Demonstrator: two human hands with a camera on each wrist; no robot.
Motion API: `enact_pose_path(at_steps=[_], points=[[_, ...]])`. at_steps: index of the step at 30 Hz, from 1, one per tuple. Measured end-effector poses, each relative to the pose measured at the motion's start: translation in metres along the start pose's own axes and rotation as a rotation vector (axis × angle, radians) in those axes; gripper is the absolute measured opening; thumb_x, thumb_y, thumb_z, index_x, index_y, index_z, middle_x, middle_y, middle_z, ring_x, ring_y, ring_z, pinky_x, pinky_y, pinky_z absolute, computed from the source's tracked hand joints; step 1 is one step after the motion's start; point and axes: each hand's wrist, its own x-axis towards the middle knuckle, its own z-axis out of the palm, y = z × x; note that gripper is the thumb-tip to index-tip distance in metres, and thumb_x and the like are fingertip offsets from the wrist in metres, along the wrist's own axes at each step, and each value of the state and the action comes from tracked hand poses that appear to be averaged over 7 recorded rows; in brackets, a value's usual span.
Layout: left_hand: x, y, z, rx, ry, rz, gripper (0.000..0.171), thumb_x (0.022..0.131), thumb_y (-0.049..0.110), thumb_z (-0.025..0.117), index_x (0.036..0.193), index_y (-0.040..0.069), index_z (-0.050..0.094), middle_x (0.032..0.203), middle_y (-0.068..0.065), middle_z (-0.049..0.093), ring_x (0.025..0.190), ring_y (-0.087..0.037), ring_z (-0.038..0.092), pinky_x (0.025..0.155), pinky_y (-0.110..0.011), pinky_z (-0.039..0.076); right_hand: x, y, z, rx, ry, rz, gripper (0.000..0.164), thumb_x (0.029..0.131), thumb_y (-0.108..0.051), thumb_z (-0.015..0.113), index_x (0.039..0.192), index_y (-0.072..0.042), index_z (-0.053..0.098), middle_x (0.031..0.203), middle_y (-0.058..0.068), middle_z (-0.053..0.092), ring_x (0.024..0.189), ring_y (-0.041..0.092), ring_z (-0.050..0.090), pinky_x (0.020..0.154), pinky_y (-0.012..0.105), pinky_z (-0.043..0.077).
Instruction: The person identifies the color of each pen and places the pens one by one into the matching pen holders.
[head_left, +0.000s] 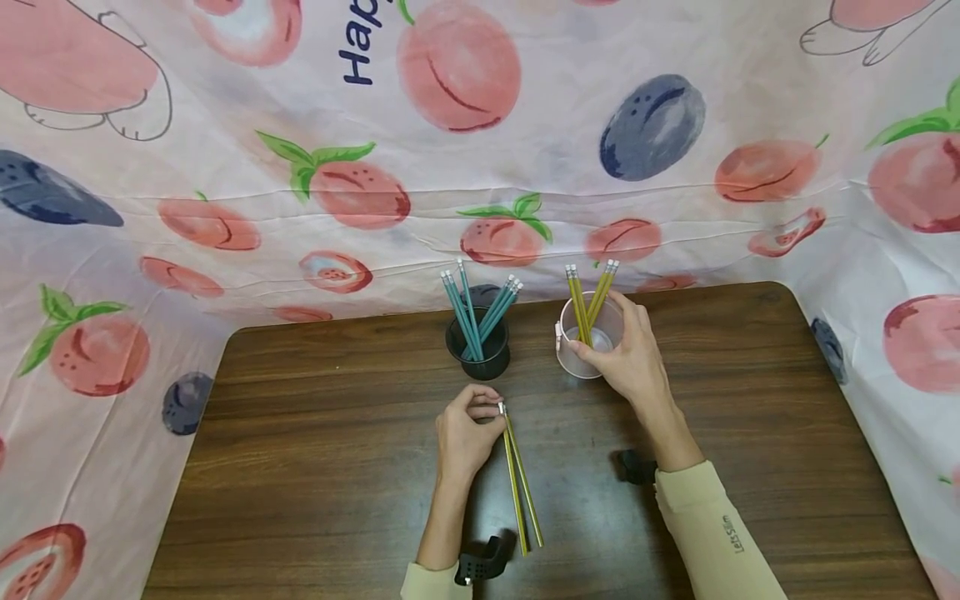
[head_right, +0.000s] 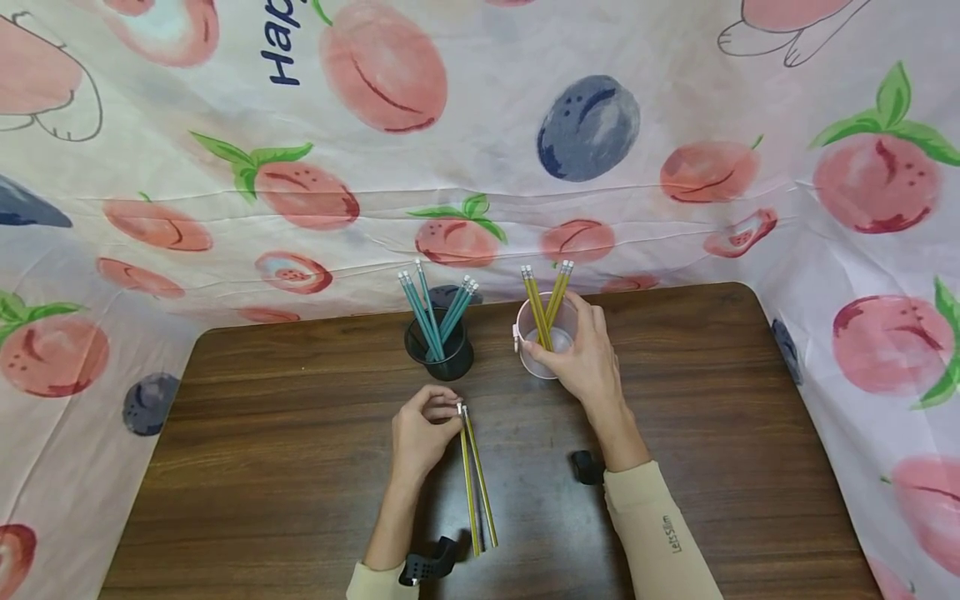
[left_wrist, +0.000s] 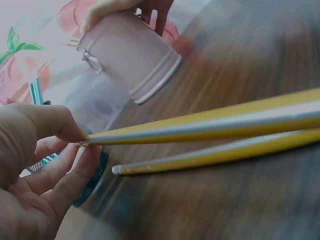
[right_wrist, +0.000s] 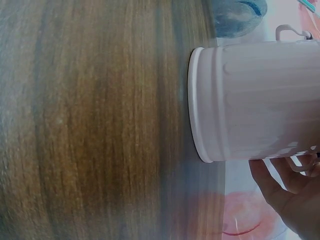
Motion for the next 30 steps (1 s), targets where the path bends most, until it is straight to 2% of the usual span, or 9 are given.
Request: enact_pose_path(at_steps=[6,11,18,23,26,30], points=[[0.004,0.008,0.001,-0.019,-0.015,0.012,0.028,0.070,-0.002,0.072,0.089,0.020,0.073,0.083,0.010,0.074,0.072,-0.007,0.071,0.086,-0.037,0.053,0.000,0.001,0.000,0.000,0.006,-0.011,0.091,0.068,-0.034,0.091,0.145,-0.018,0.045,0.120,0.016,0.050,0.111,0.035,0.055,0.093,0.054,0.044],[0.007,0.019,-0.002,-0.072,-0.037,0.007,0.026,0.071,-0.003,0.072,0.090,0.014,0.074,0.082,0.004,0.075,0.072,-0.009,0.072,0.080,-0.029,0.052,0.001,0.001,0.000,-0.001,0.004,-0.012,0.091,0.068,-0.034,0.091,0.145,-0.018,0.044,0.120,0.016,0.050,0.111,0.035,0.054,0.093,0.054,0.044],[0.012,0.041,-0.009,-0.271,-0.071,0.005,0.025,0.076,-0.008,0.071,0.094,0.009,0.074,0.091,-0.014,0.074,0.076,-0.020,0.074,0.063,-0.024,0.056,0.001,0.001,-0.003,0.002,-0.002,0.001,0.092,0.068,-0.032,0.091,0.145,-0.017,0.044,0.123,0.017,0.049,0.113,0.036,0.054,0.095,0.054,0.043],[0.018,0.053,-0.011,-0.379,-0.097,-0.050,0.025,0.080,-0.006,0.070,0.103,0.004,0.073,0.097,-0.020,0.073,0.084,-0.032,0.073,0.067,-0.025,0.058,0.002,0.001,-0.002,0.003,-0.006,0.002,0.092,0.069,-0.031,0.091,0.146,-0.018,0.043,0.122,0.016,0.049,0.112,0.035,0.054,0.094,0.054,0.044],[0.023,0.057,-0.011,-0.433,-0.105,-0.039,0.025,0.081,-0.007,0.070,0.104,0.003,0.073,0.098,-0.021,0.073,0.084,-0.031,0.074,0.071,-0.027,0.058,0.002,0.001,-0.001,0.004,-0.011,0.004,0.092,0.069,-0.032,0.091,0.146,-0.019,0.044,0.122,0.016,0.049,0.113,0.035,0.054,0.094,0.054,0.044],[0.029,0.059,-0.009,-0.510,-0.140,-0.024,0.023,0.082,-0.009,0.069,0.104,0.000,0.073,0.099,-0.026,0.071,0.085,-0.037,0.072,0.067,-0.034,0.060,0.002,0.000,0.000,0.004,-0.013,0.001,0.091,0.068,-0.032,0.091,0.145,-0.019,0.044,0.121,0.016,0.049,0.113,0.034,0.054,0.095,0.054,0.044]])
